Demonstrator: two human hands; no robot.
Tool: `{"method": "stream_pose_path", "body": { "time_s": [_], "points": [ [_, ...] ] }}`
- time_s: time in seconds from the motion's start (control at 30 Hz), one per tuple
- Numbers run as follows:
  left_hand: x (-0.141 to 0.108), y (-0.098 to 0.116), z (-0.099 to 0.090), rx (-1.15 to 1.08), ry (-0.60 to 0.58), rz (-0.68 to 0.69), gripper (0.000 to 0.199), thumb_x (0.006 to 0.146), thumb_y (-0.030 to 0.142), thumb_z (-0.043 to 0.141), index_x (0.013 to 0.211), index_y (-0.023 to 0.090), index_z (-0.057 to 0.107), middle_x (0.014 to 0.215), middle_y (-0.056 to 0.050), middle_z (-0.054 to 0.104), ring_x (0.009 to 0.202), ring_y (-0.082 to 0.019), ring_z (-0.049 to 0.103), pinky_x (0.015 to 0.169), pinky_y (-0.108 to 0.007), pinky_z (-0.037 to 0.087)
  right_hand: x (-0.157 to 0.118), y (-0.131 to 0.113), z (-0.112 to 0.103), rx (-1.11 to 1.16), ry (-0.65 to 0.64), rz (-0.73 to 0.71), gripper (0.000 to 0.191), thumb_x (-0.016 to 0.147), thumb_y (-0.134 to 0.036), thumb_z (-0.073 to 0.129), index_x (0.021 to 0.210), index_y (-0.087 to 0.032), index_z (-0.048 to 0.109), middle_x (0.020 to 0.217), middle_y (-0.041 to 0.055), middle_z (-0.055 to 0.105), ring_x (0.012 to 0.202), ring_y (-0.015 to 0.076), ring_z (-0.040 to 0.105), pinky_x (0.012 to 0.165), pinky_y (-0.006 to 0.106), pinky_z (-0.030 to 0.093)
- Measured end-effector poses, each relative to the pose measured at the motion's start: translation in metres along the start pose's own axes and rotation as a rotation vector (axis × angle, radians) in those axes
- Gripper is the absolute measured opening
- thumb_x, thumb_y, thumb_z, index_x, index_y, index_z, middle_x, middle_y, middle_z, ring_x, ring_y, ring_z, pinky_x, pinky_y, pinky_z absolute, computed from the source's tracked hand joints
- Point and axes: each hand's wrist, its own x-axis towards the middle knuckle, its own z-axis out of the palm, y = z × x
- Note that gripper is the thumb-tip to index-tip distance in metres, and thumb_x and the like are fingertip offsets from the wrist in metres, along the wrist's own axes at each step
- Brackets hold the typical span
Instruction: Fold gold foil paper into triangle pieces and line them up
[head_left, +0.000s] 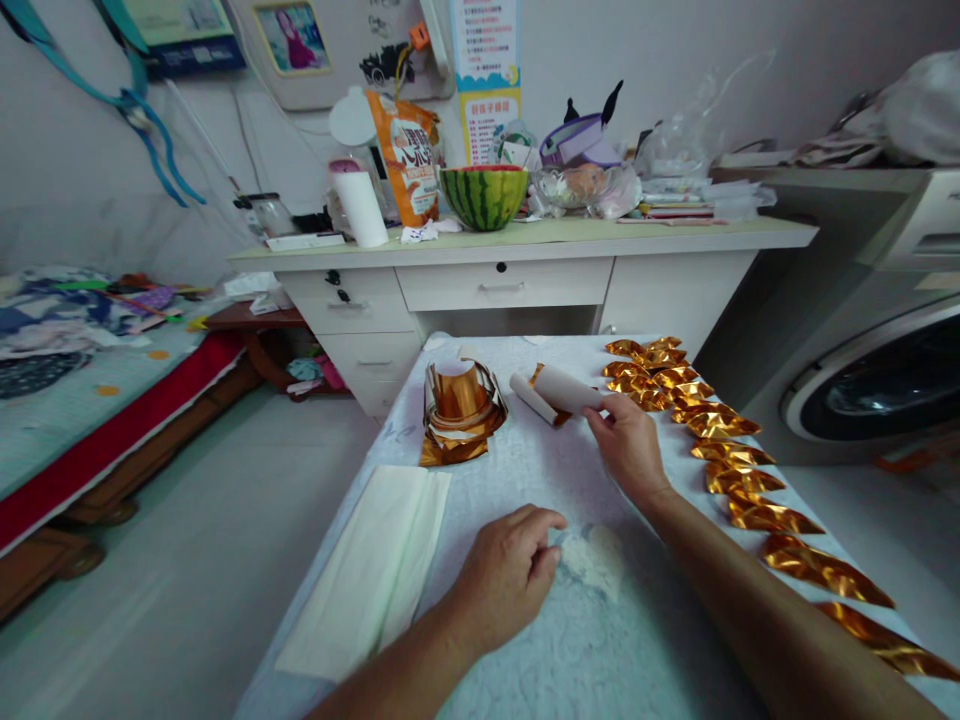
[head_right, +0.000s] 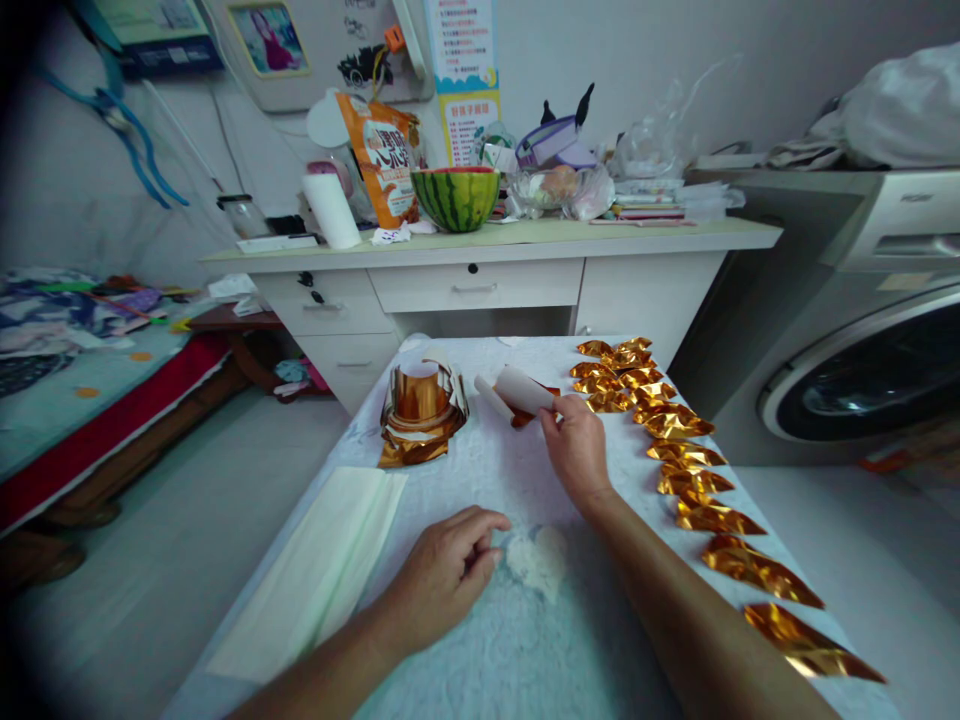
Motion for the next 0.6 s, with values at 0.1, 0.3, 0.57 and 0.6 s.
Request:
{"method": "stream_pose_path", "body": {
  "time_s": [0.1, 0.3, 0.57, 0.6],
  "points": [
    [0.0, 0.001, -0.001, -0.028, 0.003, -0.012, 0.029, 0.081, 0.009, 0.05, 0.105, 0.02, 0.062, 0.087, -0.002, 0.062, 0.078, -0.015, 0.058, 0.073, -0.027, 0.044, -0.008, -0.003, -0.023, 0.033, 0.016, 0.011, 0.022, 0.085, -0.032, 0.051, 0.069, -0.02, 0.058, 0.064, 0.0004, 0.055, 0.059, 0.0158, 0.05, 0.058, 0.027, 0.037],
    [-0.002, 0.001, -0.002, -0.171, 0.131, -0.079, 0.036, 0.08, 0.016, 0.058, 0.116, 0.023, 0.056, 0.109, -0.006, 0.056, 0.094, -0.019, 0.056, 0.08, -0.03, 0.046, -0.031, -0.017, -0.076, 0.365, -0.059, 0.122, 0.024, 0.086, -0.039, 0.056, 0.1, -0.022, 0.065, 0.095, 0.0051, 0.067, 0.088, 0.0227, 0.058, 0.081, 0.036, 0.044],
    [0.001, -0.009, -0.006, -0.356, 0.305, -0.04, 0.058, 0.083, 0.039, 0.064, 0.133, 0.023, 0.041, 0.137, -0.011, 0.043, 0.127, -0.029, 0.039, 0.103, -0.043, 0.035, -0.059, -0.017, -0.067, 1.026, -0.359, 0.558, 0.036, 0.084, -0.042, 0.063, 0.114, -0.022, 0.062, 0.103, 0.0056, 0.07, 0.078, 0.0174, 0.063, 0.065, 0.027, 0.049],
    [0.002, -0.009, -0.008, -0.392, 0.285, -0.041, 0.057, 0.083, 0.039, 0.064, 0.133, 0.022, 0.043, 0.136, -0.011, 0.045, 0.127, -0.029, 0.04, 0.104, -0.043, 0.034, -0.062, -0.017, -0.063, 1.057, -0.379, 0.588, 0.036, 0.084, -0.042, 0.064, 0.115, -0.022, 0.061, 0.101, 0.0056, 0.07, 0.077, 0.017, 0.063, 0.063, 0.026, 0.048]
  ]
}}
